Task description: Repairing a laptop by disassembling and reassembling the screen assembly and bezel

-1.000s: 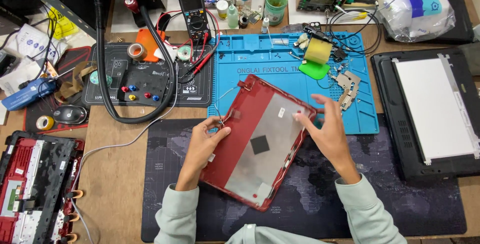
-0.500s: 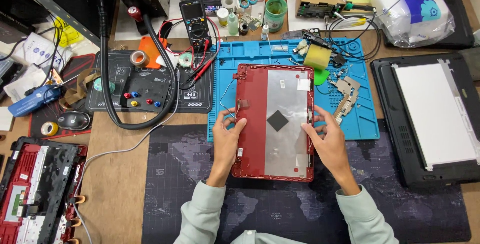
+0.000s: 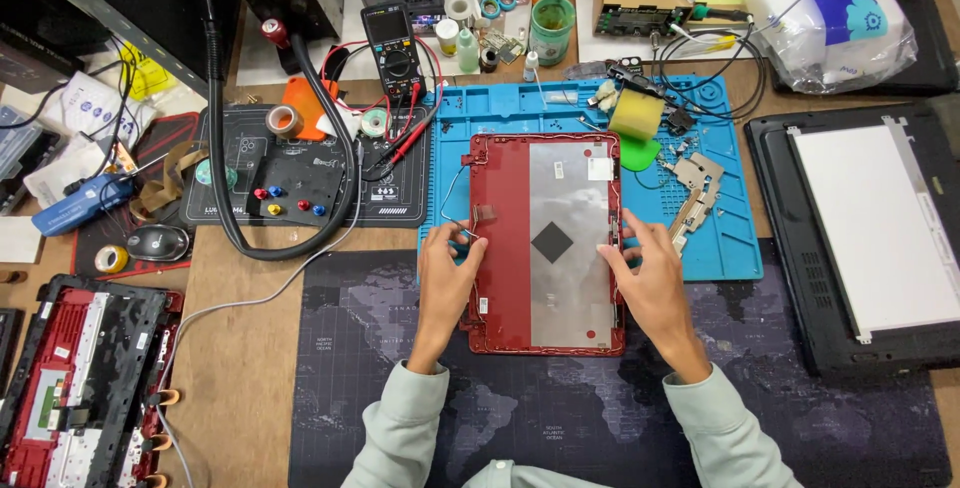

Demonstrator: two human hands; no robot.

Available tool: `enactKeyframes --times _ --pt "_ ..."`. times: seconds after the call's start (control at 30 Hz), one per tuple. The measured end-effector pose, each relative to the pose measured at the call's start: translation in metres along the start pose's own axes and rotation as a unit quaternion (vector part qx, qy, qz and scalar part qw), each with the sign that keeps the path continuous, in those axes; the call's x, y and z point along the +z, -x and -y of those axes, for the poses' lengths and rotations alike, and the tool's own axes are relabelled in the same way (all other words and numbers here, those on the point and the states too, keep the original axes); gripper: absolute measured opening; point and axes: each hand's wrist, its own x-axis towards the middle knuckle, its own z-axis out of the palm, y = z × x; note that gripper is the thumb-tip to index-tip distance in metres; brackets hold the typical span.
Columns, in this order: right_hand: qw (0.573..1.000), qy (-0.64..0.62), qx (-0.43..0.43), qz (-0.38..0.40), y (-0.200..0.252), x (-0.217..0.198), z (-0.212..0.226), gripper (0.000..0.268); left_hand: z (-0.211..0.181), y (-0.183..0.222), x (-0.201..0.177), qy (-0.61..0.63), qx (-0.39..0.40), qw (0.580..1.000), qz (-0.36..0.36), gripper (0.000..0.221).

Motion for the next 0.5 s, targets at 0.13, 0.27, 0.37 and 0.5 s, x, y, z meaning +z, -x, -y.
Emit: enactKeyframes --times 0.13,0.27,0.37,0.5 --pt "1.000 0.003 -0.001 0.004 0.000 -0.001 0.013 0.058 0.005 -0.001 0.001 -0.022 0.006 1.000 0.000 0.038" --pt "1.000 0.009 -0.017 0.008 -0.001 -0.001 0.019 0.057 -0.001 0.003 -0.003 -0.044 0.014 0.999 -0.003 0.037" --pt "1.000 0.010 -0.021 0.010 0.000 0.000 0.019 0.056 0.005 0.003 -0.003 -0.060 0.023 0.998 0.001 0.038" --pt "1.000 0.017 -0.018 0.016 0.001 0.000 0.020 0.055 0.014 0.001 -0.002 -0.077 0.017 0.997 0.015 0.041"
